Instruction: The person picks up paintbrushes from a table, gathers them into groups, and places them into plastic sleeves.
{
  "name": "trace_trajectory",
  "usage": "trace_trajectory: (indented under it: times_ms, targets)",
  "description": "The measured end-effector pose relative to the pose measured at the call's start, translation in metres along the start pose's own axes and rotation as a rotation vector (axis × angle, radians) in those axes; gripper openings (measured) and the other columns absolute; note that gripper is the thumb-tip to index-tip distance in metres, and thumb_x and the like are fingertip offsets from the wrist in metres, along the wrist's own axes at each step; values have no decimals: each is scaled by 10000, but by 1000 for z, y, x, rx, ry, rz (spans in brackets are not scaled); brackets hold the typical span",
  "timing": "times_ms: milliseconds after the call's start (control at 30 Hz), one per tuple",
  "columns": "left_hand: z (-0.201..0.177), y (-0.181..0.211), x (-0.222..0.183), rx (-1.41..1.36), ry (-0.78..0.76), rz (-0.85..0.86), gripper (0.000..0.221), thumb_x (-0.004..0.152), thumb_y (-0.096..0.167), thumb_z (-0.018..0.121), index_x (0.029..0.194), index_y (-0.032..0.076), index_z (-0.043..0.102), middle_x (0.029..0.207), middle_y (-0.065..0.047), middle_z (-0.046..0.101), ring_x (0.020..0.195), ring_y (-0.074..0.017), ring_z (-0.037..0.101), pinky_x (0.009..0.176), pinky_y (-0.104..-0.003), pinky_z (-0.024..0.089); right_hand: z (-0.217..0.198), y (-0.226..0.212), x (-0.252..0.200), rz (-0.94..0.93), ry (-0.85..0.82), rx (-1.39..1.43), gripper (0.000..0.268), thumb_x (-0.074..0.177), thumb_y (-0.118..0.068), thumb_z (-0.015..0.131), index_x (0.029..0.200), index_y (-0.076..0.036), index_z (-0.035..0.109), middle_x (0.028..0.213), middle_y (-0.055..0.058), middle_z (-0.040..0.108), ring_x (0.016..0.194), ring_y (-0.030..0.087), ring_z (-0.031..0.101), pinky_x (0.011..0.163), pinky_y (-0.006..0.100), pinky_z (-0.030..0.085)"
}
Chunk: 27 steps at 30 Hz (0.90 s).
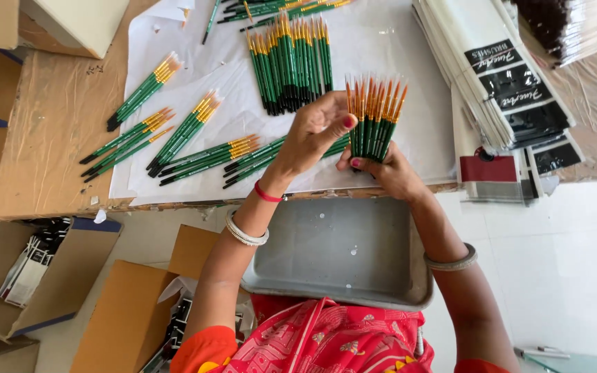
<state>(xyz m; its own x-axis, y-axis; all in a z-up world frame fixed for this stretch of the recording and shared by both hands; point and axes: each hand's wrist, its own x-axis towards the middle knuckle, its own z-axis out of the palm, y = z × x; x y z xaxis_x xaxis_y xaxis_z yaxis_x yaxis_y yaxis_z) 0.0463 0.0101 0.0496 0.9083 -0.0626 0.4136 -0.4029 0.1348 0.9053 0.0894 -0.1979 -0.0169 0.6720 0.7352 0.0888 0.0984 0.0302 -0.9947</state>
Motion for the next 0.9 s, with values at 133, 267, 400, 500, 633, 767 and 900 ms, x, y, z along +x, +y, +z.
trace_trajectory:
  times_ms: [133,267,400,500,633,767,900]
  targets:
    - [20,-4,23,-182,-155,-108,375,976,281,742,1261,58,643,1129,-18,721,917,-54,626,785,-227,533,-2,2,1,45,25,54,152,971,-7,643,1112,-15,700,1032,41,768,993,125,715,917,296,583]
    - [26,-26,30,135,-90,-46,237,1007,207,758,1111,-3,728,957,-23,765,821,-56,641,736,-240,557,-4,5,-1,19,41,103,185,964,19,652,1140,3,707,1064,62,777,997,136,712,922,309,586]
    - [29,-23,29,136,-65,-27,224,1017,205,751,1080,-8,725,943,-22,771,826,-57,653,746,-244,564,-5,3,-2,11,22,151,217,949,29,650,1159,9,700,1068,62,774,1002,142,718,927,316,591]
    - [32,1,29,191,-87,-58,256,999,232,739,1096,-3,707,944,-7,767,816,-45,644,744,-229,560,-7,10,-2,16,23,133,187,938,47,671,1114,23,728,1030,77,778,966,154,728,898,327,607]
    - [22,-2,25,87,-137,-103,293,1022,268,696,1172,17,669,1027,15,758,900,-31,651,827,-220,558,-4,4,-1,50,37,230,199,902,50,690,1095,3,705,993,76,783,948,145,750,875,315,620]
    - [18,-9,22,359,-74,-180,230,1021,197,742,1029,-33,735,815,-38,672,724,-77,501,647,-253,446,-5,5,-1,13,31,206,173,907,62,708,1074,24,732,1001,87,776,929,135,721,876,311,611]
    - [23,-7,22,302,-75,22,269,1023,247,745,1098,-12,735,944,6,768,819,-33,615,752,-215,545,-5,4,-2,39,30,210,188,896,61,697,1078,30,733,1004,80,782,913,128,725,867,305,616]
